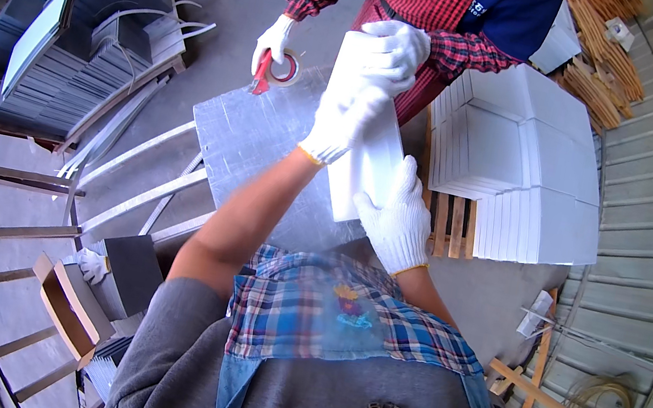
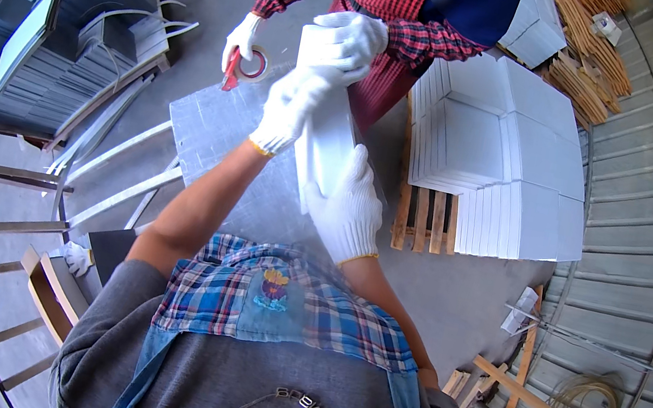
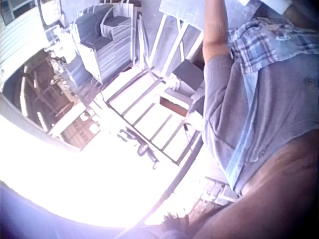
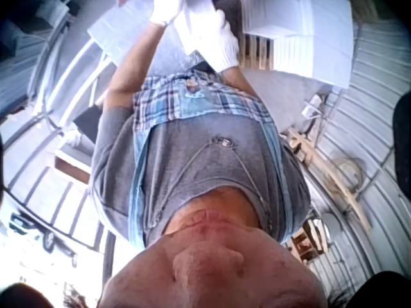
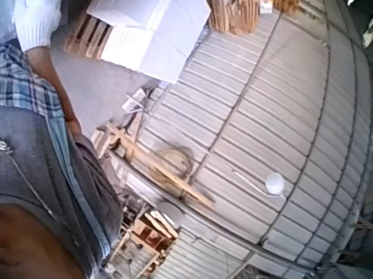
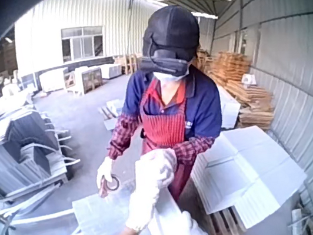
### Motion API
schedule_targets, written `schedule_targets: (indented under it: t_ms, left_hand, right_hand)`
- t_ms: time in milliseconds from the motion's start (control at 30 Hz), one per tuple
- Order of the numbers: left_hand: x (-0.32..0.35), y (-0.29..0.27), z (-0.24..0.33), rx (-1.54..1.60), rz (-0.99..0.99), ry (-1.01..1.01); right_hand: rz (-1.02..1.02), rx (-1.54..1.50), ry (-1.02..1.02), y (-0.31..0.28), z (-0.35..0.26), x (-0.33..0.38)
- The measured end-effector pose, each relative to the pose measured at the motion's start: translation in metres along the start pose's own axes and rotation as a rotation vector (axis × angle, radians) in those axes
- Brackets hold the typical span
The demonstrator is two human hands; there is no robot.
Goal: The person repeatedly picks up gray rectangular panels, wraps each with a clear plastic sheet, and places them into a cardboard box. A coworker assists by handing over white foam inserts and applying tape to the wrapped panels. The process continues with multiple panels being prepared and boxed.
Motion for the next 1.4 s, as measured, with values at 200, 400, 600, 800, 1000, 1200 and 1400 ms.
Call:
schedule_targets:
  t_ms: [200, 400, 600, 800, 1000, 1200, 1400]
  left_hand:
    - [0.117, -0.014, -0.103, 0.012, 0.456, -0.734]
    - [0.2, 0.023, -0.159, 0.21, 0.129, -1.24]
    - [0.188, 0.05, -0.148, 0.296, 0.076, -1.28]
    - [0.189, 0.073, -0.183, 0.246, 0.14, -1.323]
    - [0.147, 0.112, -0.156, 0.099, 0.198, -1.385]
    - [0.151, 0.14, -0.173, -0.193, 0.316, -1.429]
    - [0.104, 0.167, -0.153, 0.036, 0.463, -1.398]
  right_hand:
    - [-0.022, -0.015, 0.003, 0.002, -0.004, -0.001]
    - [0.079, -0.079, -0.081, 0.006, 0.022, -0.008]
    - [0.042, -0.391, -0.118, -0.012, 0.089, -0.029]
    - [-0.139, -0.754, -0.186, -0.039, 0.154, -0.069]
    - [-0.181, -1.27, 0.158, 0.029, 0.329, -0.168]
    - [-0.358, -1.309, 0.329, 0.077, 0.382, -0.21]
    - [-0.503, -1.368, 0.347, 0.106, 0.413, -0.232]
Point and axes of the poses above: each hand's wrist, its own x-axis away from the middle knuckle, its own y-axis out of the palm, z = x × y, the point moved 1 cm from there along -x, towards the middle knuckle, and after that the axes turned 14 degrees about -z, right-handed, at the moved point
